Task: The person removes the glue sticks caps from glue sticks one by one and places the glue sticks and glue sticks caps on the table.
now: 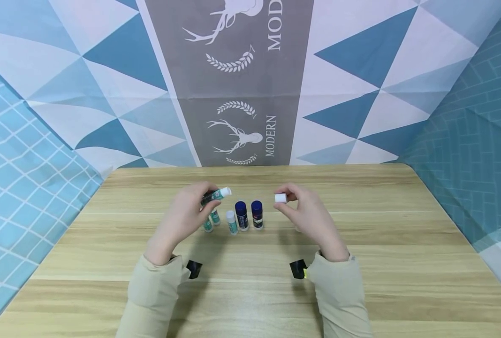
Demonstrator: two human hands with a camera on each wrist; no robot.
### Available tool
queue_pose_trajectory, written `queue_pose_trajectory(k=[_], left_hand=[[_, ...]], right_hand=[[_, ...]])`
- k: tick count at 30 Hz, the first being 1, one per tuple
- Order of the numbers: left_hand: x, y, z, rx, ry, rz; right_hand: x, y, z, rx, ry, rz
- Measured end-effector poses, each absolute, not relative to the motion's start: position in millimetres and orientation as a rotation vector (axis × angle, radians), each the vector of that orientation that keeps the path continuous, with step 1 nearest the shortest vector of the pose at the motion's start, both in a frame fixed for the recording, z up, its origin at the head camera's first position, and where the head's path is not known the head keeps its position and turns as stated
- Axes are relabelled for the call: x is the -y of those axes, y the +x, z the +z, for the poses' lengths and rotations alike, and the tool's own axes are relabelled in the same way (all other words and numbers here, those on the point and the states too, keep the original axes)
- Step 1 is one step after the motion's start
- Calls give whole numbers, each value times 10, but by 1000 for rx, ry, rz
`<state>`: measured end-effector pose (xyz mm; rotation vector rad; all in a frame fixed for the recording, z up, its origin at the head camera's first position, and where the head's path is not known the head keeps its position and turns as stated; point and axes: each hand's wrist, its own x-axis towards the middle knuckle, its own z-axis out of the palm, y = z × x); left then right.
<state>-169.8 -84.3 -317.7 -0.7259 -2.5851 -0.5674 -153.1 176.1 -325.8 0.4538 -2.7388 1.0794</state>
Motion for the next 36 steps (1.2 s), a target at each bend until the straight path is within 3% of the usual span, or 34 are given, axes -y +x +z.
queue_pose_trajectory(k=[36], left_hand=[[1203,-1839,-3281,2738,-513,-745]], right_hand=[[-1914,-1612,-3330,2794,389,996]])
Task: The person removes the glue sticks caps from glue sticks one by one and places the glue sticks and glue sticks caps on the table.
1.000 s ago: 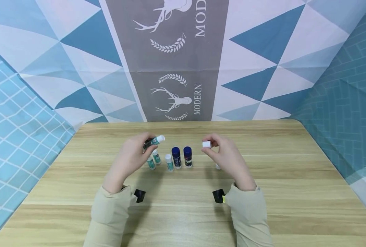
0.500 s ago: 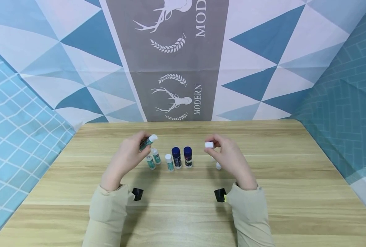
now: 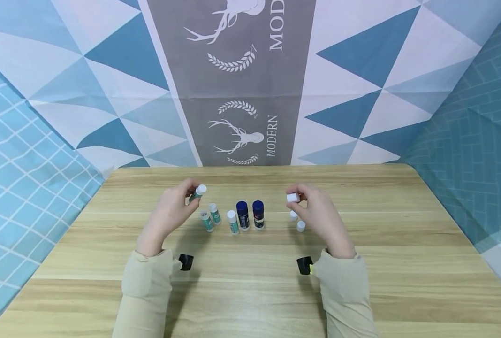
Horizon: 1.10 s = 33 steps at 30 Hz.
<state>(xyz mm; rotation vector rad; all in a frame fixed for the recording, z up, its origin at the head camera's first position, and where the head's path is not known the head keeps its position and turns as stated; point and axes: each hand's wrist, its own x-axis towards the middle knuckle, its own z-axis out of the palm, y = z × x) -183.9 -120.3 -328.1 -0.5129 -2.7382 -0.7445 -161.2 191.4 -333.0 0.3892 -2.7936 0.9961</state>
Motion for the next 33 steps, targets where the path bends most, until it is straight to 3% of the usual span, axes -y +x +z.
queue_pose_trajectory(k=[19,33], left_hand=[[1288,-1939,-3443,2829,-470,-678],[1333,-1975,-3499,3042,-334,-675]], right_hand=[[-2000,-1679,-3451,2865,368,924],[-2199,-1726,-3587,3101,152,954]])
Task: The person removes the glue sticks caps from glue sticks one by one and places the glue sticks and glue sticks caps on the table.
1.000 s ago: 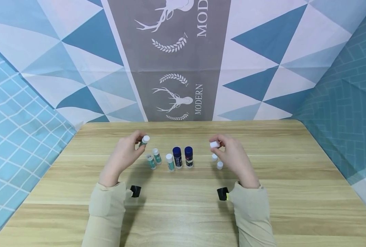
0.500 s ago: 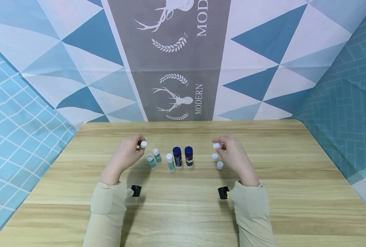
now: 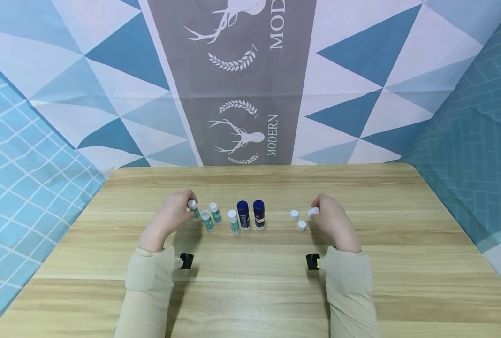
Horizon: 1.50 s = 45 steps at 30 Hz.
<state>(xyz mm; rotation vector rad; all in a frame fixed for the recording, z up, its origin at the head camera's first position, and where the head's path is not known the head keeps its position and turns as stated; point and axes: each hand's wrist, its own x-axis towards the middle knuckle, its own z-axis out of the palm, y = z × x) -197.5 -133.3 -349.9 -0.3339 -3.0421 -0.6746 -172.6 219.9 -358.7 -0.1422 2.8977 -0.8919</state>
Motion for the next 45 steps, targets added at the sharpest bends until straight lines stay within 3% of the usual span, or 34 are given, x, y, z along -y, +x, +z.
queue_pose_trajectory(k=[45], left_hand=[[1317,-1974,-3521,3249,-244,-554]], right_hand=[[-2269,-1837,-3939,-2792,-74,-829]])
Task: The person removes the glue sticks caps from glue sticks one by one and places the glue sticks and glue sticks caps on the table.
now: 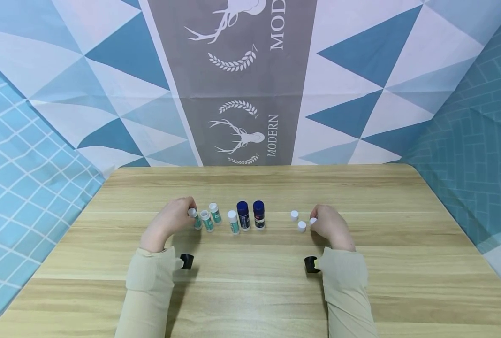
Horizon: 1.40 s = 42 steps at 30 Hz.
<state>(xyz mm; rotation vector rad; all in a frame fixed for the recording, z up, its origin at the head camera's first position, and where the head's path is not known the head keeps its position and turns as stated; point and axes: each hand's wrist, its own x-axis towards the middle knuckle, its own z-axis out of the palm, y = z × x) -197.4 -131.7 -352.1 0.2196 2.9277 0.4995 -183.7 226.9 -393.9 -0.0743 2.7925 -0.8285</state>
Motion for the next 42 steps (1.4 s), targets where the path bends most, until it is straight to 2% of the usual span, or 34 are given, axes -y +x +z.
queue_pose_trajectory(k=[17,32,42], left_hand=[[1298,-1969,-3522,-2918,185,490],[1265,-1849,-3377,-3005,193,397],[1238,-1773,-3275,-3096,253,438]], right_hand=[[-2240,-1818,-3898,-2814,-83,-797],[-2104,-1736,-3648,-2897,-76,-797],[-1993,-1710,-3536,-2998,-186,-808]])
